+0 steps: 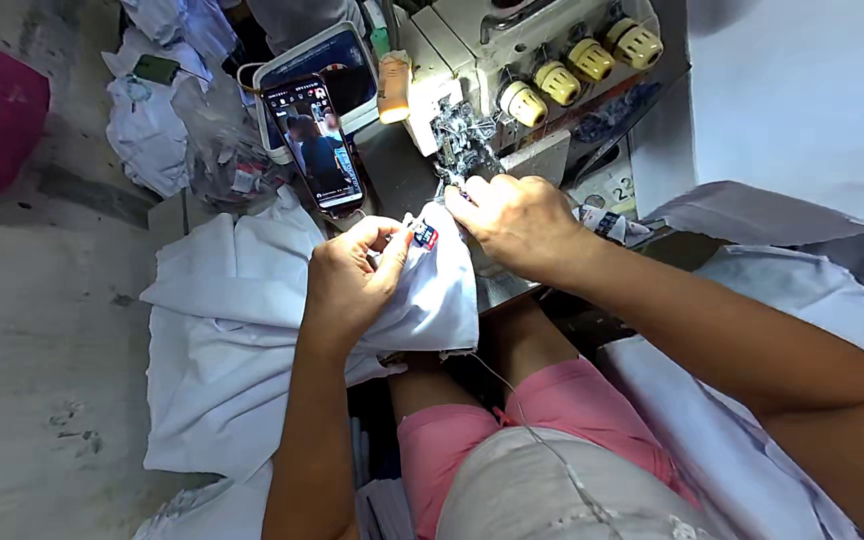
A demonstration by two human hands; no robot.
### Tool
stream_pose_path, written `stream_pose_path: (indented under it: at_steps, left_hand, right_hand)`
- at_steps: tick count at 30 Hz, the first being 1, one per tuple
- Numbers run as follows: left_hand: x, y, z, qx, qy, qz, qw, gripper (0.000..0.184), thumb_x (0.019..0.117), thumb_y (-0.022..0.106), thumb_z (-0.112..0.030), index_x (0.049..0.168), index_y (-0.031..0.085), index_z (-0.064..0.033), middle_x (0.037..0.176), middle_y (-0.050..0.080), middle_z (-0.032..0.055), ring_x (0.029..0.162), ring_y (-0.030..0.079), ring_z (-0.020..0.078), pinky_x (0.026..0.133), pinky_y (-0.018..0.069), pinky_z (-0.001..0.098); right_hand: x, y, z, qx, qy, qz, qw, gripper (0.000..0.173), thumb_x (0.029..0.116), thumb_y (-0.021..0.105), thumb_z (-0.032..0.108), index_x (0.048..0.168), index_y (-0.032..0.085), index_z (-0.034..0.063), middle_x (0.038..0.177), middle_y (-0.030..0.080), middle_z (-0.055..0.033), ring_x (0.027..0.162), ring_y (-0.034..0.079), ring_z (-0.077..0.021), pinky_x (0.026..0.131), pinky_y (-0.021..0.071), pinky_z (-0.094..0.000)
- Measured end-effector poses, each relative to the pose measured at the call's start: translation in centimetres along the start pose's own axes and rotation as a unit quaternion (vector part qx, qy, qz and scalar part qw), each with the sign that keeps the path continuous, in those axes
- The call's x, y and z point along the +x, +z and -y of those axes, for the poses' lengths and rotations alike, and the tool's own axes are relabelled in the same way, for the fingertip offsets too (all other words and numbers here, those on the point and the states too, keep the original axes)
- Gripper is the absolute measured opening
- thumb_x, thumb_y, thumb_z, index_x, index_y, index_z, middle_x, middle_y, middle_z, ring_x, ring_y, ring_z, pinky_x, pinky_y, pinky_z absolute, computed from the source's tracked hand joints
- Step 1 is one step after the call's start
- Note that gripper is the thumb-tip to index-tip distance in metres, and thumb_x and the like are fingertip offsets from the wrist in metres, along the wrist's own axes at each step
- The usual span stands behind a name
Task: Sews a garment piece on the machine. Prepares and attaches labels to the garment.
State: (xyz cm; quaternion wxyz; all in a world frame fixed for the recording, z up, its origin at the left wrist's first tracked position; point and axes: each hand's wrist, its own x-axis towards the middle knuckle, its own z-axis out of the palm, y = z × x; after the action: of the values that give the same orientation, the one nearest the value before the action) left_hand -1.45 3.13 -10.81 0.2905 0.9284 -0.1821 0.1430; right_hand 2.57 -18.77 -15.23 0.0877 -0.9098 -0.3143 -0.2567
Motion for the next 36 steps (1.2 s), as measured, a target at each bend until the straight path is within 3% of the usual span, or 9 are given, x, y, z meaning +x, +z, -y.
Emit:
stream_pose_path:
  at_steps: [3,6,8,11,17,29,31,33,36]
  left_hand:
    - [-0.5,0.5,-0.8,-0.005,-0.010,-0.030,0.999,0.015,0.0949,0.066,-0.017,0.095,0.074,-0.0048,0.086,0.069,0.0012,0.057,0.046,-0.0025,0.052,0.0374,0.0141]
    - [-0.8,1.2,-1.5,-0.169,-0.071,-0.025,0.983,0.008,0.0974,0.066,-0.010,0.098,0.069,-0.0027,0.078,0.066,-0.0041,0.055,0.058,-0.0052,0.050,0.0507,0.0116]
    - [-0.9,1.9,-1.7,-0.296,-0.111,-0.009,0.949,0.004,0.1015,0.059,-0.007,0.099,0.063,-0.0057,0.078,0.068,-0.0055,0.059,0.067,0.0011,0.053,0.0588,0.0188]
    - [-1.1,2.8,-1.7,-0.390,-0.142,0.005,0.910,0.007,0.1059,0.051,-0.007,0.102,0.056,-0.0105,0.080,0.071,-0.0041,0.065,0.073,0.0087,0.056,0.0631,0.0251]
    - [-1.4,3.4,-2.3,-0.423,-0.172,0.015,0.890,0.010,0.1094,0.043,-0.011,0.102,0.047,-0.0149,0.085,0.067,-0.0080,0.066,0.070,0.0029,0.059,0.0622,0.0220]
    - [-1.8,4.2,-1.8,-0.408,-0.119,0.031,0.904,0.008,0.1086,0.044,-0.010,0.104,0.050,-0.0138,0.095,0.063,-0.0066,0.074,0.069,0.0026,0.068,0.0636,0.0237]
    - [-1.7,3.9,-1.4,-0.406,-0.109,-0.006,0.907,0.008,0.1093,0.043,-0.011,0.108,0.050,-0.0138,0.105,0.068,-0.0063,0.082,0.072,0.0049,0.070,0.0636,0.0239]
    - [-1.0,3.2,-0.2,-0.405,-0.119,-0.098,0.901,0.010,0.1093,0.041,-0.012,0.112,0.051,-0.0132,0.124,0.069,-0.0022,0.093,0.074,0.0097,0.073,0.0634,0.0268]
    - [-0.6,2.3,1.6,-0.331,-0.150,-0.247,0.898,0.018,0.1100,0.045,-0.021,0.121,0.052,-0.0079,0.121,0.065,-0.0016,0.101,0.069,0.0073,0.082,0.0596,0.0270]
  right_hand:
    - [-0.4,0.3,-0.3,0.028,0.003,-0.023,0.999,0.026,0.0955,0.055,-0.001,0.116,0.072,0.0014,0.081,0.062,-0.0200,0.062,0.062,-0.0365,0.047,0.0433,-0.0429]
    - [-1.2,-0.6,-0.2,0.108,0.069,-0.050,0.990,0.028,0.1025,0.053,0.013,0.120,0.072,0.0013,0.086,0.064,-0.0187,0.068,0.065,-0.0356,0.052,0.0485,-0.0456]
    - [-1.8,-2.3,0.3,0.176,0.107,-0.042,0.978,0.033,0.1035,0.052,0.021,0.124,0.068,0.0017,0.097,0.068,-0.0177,0.074,0.068,-0.0329,0.056,0.0513,-0.0466]
    - [-2.8,-4.2,1.4,0.214,0.095,-0.020,0.972,0.031,0.1028,0.052,0.025,0.121,0.068,0.0056,0.098,0.070,-0.0102,0.068,0.066,-0.0236,0.052,0.0492,-0.0406]
    - [-3.8,-4.6,2.5,0.160,0.032,0.007,0.987,0.027,0.1011,0.054,0.025,0.108,0.072,0.0060,0.076,0.058,-0.0075,0.057,0.059,-0.0228,0.043,0.0405,-0.0346]
    - [-4.3,-3.2,2.8,0.156,0.025,-0.033,0.987,0.024,0.0966,0.058,0.013,0.112,0.076,0.0068,0.074,0.058,-0.0089,0.057,0.058,-0.0244,0.044,0.0399,-0.0344]
    - [-4.9,-2.7,2.5,0.187,0.066,-0.056,0.979,0.026,0.0996,0.056,0.017,0.114,0.074,0.0054,0.079,0.062,-0.0100,0.060,0.062,-0.0253,0.046,0.0447,-0.0372]
    - [-5.7,-2.1,1.6,0.231,0.150,-0.077,0.958,0.033,0.1032,0.055,0.020,0.127,0.067,0.0002,0.094,0.067,-0.0145,0.067,0.065,-0.0255,0.053,0.0517,-0.0412]
    - [-6.8,-0.1,-1.4,0.296,0.308,-0.151,0.891,0.042,0.1066,0.053,0.022,0.138,0.051,-0.0054,0.103,0.066,-0.0196,0.078,0.064,-0.0222,0.070,0.0556,-0.0398]
